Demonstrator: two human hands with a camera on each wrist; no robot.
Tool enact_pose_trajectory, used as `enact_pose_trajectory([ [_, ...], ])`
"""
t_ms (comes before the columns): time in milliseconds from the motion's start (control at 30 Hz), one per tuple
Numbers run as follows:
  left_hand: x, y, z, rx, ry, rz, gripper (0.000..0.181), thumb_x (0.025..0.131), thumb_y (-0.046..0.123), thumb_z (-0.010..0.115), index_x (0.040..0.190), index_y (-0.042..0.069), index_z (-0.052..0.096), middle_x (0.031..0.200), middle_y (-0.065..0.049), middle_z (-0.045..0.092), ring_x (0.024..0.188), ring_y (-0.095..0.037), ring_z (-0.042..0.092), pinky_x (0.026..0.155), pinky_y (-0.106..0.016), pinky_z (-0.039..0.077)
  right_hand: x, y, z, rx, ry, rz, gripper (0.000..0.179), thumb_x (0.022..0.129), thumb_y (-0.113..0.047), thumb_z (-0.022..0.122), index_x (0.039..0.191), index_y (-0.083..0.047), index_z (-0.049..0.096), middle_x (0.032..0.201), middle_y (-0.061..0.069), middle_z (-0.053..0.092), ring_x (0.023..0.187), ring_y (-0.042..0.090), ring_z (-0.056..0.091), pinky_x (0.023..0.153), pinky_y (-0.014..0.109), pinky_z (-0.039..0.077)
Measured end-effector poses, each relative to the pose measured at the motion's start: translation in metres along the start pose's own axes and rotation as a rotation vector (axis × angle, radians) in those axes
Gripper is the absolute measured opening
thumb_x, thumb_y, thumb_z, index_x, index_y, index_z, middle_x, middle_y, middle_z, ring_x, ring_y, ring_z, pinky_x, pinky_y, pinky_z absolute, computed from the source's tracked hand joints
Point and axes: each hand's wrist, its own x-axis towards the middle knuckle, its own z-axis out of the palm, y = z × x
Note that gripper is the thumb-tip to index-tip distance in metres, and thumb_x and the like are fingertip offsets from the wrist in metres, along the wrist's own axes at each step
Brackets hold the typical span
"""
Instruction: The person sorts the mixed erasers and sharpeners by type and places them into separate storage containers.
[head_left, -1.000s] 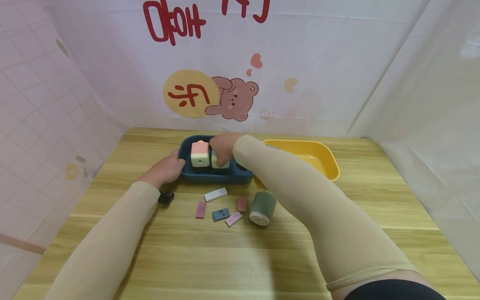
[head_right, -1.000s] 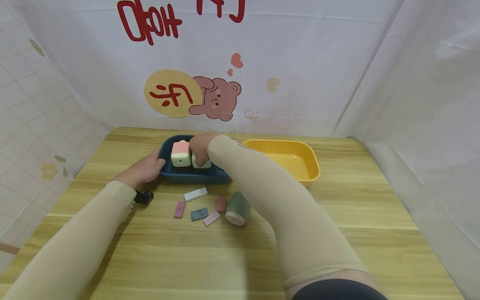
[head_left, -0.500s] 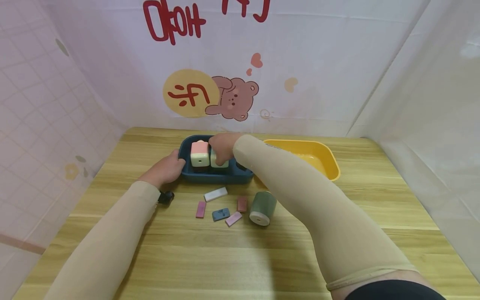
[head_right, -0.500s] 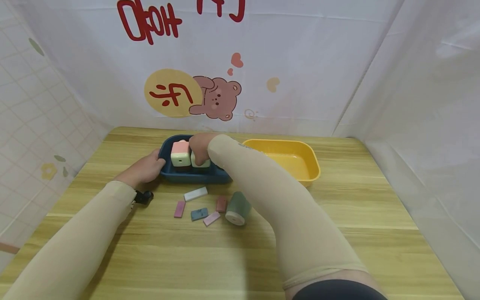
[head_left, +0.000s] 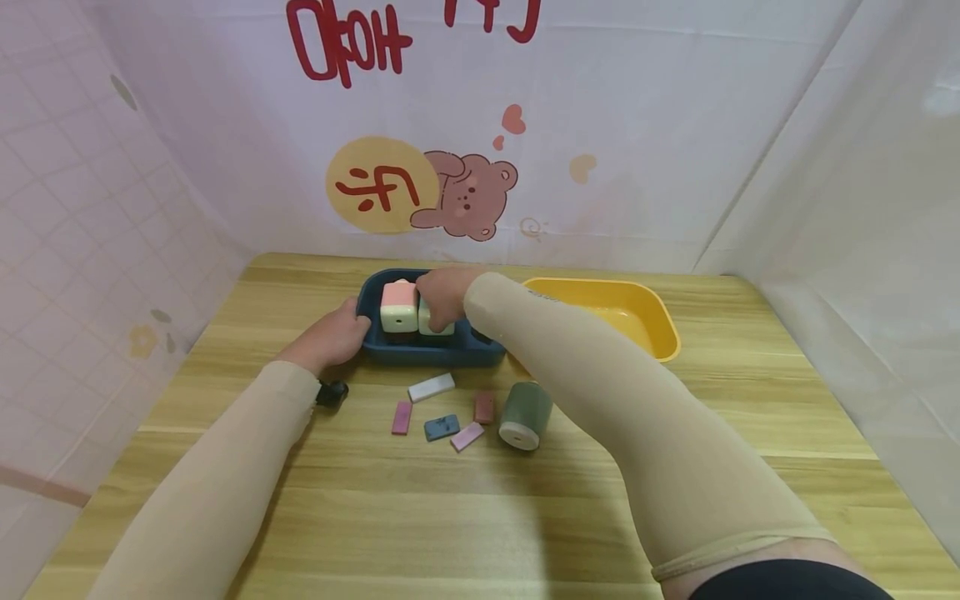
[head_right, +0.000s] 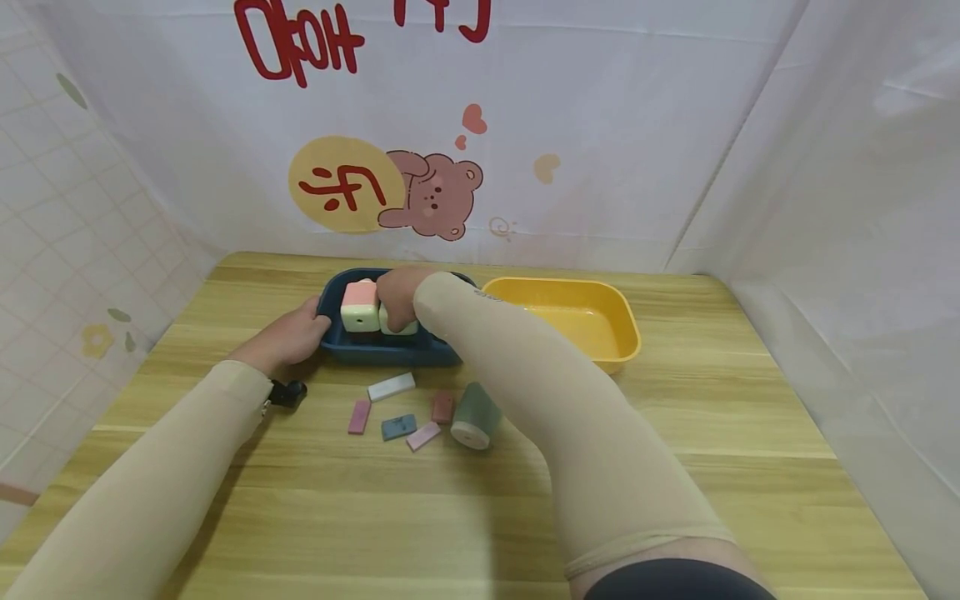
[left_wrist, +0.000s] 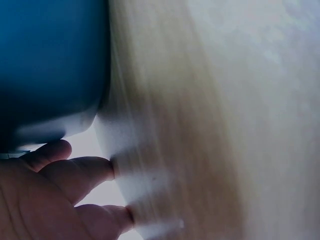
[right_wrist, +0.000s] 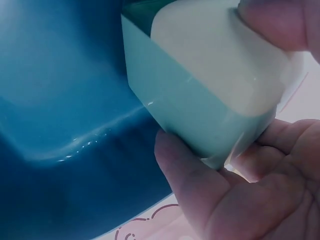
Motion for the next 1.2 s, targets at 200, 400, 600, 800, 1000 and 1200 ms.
enact_pose_trajectory([
  [200,0.0002,-0.0006,0.0007,-0.007,-0.004,-0.007,0.068,0.109,0.033,0.022,0.167,0.0,0.008,0.172,-0.025,0.022,0.157,-0.043,0.029,0.128,-0.063,0.021,0.0006,-0.0004,0.0012,0.02,-0.002,-0.002,0.049,0.093,-0.029,0.075,0.134,-0.009,0.057,0.115,0.004,0.066,0.1,0.022,0.06,0.093,0.034,0.052],
  [400,-0.0002,0.0006,0.0001,-0.01,-0.01,-0.01,0.068,0.11,0.033,0.022,0.167,0.0,0.008,0.172,-0.026,0.022,0.156,-0.042,0.031,0.128,-0.063,0.021,0.0005,-0.0007,0.0008,0.023,-0.004,-0.003,0.048,0.094,-0.028,0.074,0.134,-0.009,0.057,0.117,0.004,0.065,0.101,0.021,0.059,0.093,0.034,0.052],
  [600,0.0002,0.0011,-0.0004,-0.022,-0.017,-0.017,0.067,0.11,0.033,0.023,0.167,0.001,0.008,0.173,-0.025,0.022,0.155,-0.041,0.033,0.128,-0.063,0.021,0.0001,-0.0009,0.0003,0.022,-0.019,0.009,0.05,0.095,-0.029,0.073,0.138,-0.009,0.055,0.12,0.004,0.064,0.103,0.021,0.058,0.093,0.034,0.05],
  [800,-0.0008,0.0021,-0.0013,-0.021,-0.02,-0.014,0.067,0.11,0.033,0.022,0.167,0.0,0.008,0.172,-0.025,0.022,0.151,-0.04,0.036,0.127,-0.064,0.022,0.0,-0.001,-0.0002,0.028,-0.028,0.029,0.051,0.096,-0.029,0.072,0.14,-0.01,0.055,0.121,0.003,0.064,0.104,0.021,0.057,0.093,0.033,0.049],
  [1000,-0.0019,0.004,-0.0013,-0.013,-0.014,-0.013,0.067,0.11,0.032,0.022,0.167,-0.001,0.009,0.172,-0.026,0.022,0.15,-0.039,0.037,0.128,-0.063,0.022,-0.0002,-0.0008,0.0002,0.032,-0.018,0.028,0.05,0.095,-0.029,0.073,0.139,-0.011,0.056,0.121,0.003,0.065,0.104,0.02,0.058,0.094,0.034,0.05],
  [1200,-0.0022,0.0053,-0.0006,-0.013,-0.012,-0.021,0.067,0.11,0.031,0.022,0.166,-0.001,0.008,0.172,-0.026,0.022,0.151,-0.04,0.036,0.128,-0.063,0.022,-0.0007,-0.0001,0.0003,0.037,-0.022,0.027,0.05,0.095,-0.029,0.074,0.138,-0.011,0.056,0.121,0.003,0.065,0.104,0.021,0.058,0.093,0.034,0.05],
])
